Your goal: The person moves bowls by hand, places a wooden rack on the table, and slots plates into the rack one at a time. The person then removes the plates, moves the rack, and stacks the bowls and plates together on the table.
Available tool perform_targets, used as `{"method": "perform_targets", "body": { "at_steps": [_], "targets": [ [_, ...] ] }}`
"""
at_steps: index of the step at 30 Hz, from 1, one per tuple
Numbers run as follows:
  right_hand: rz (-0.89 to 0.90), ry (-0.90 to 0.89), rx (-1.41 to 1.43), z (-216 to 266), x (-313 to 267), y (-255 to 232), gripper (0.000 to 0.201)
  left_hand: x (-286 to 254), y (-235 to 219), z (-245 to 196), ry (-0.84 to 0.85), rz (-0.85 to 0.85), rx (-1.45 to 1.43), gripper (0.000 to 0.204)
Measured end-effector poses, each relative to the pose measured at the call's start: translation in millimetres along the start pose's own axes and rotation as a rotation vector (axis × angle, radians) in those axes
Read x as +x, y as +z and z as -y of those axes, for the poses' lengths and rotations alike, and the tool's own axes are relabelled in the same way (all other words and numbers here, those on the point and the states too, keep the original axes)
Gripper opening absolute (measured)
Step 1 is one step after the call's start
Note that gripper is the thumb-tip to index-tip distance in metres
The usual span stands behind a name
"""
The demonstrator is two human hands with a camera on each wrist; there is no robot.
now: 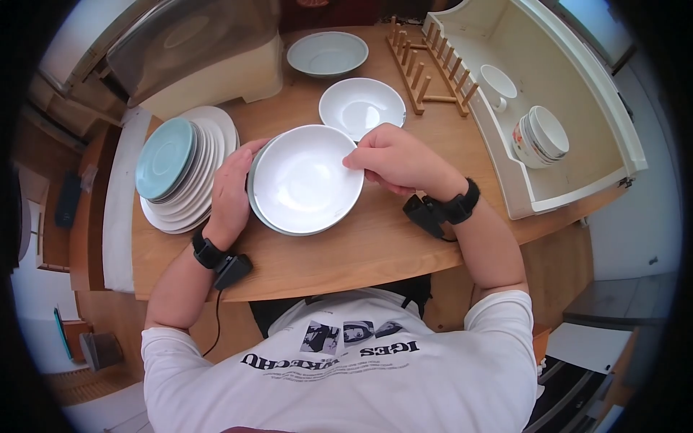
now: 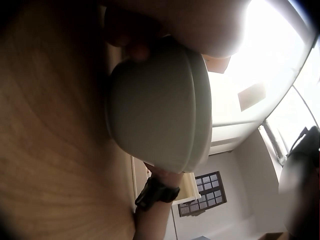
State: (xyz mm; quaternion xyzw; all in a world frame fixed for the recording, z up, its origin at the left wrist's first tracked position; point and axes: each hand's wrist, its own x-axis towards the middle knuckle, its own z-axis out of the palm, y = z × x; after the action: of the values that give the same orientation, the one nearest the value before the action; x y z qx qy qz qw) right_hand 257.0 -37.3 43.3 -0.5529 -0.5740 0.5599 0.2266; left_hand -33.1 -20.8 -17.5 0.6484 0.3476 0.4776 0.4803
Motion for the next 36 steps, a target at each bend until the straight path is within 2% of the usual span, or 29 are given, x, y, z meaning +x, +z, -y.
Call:
{"method": "perform_targets", "body": {
  "at_steps": [4,5,8,9,14,23,36],
  "targets": [
    [-0.002,-0.041,0.176,-8,4,-11,0.037,-2,-1,-6,-0.028,0.015,0.004,0.042],
    [-0.004,-0.056,0.24,-10,6,-14,0.037,-3,-2,-4,-0.08,0.002,-0.028,0.04],
    [-0.012,-0.169,0.489,-15,12,-28,0.039,-5,-4,6,-0.19,-0.014,-0.1,0.037],
    [-0.095,-0.231,0.545,-22,19,-37,0.04,-5,-4,7,-0.192,0.002,-0.11,0.037],
    [-0.41,-0.115,0.367,-22,24,-47,0.035,-5,-4,6,-0.165,0.035,-0.146,0.039],
    [-0.458,0.067,0.186,-29,32,-56,0.036,-5,-3,7,-0.127,0.026,-0.116,0.039],
    [-0.474,0.135,-0.007,-31,35,-57,0.046,-5,-4,7,-0.16,0.027,-0.154,0.037]
  ]
}}
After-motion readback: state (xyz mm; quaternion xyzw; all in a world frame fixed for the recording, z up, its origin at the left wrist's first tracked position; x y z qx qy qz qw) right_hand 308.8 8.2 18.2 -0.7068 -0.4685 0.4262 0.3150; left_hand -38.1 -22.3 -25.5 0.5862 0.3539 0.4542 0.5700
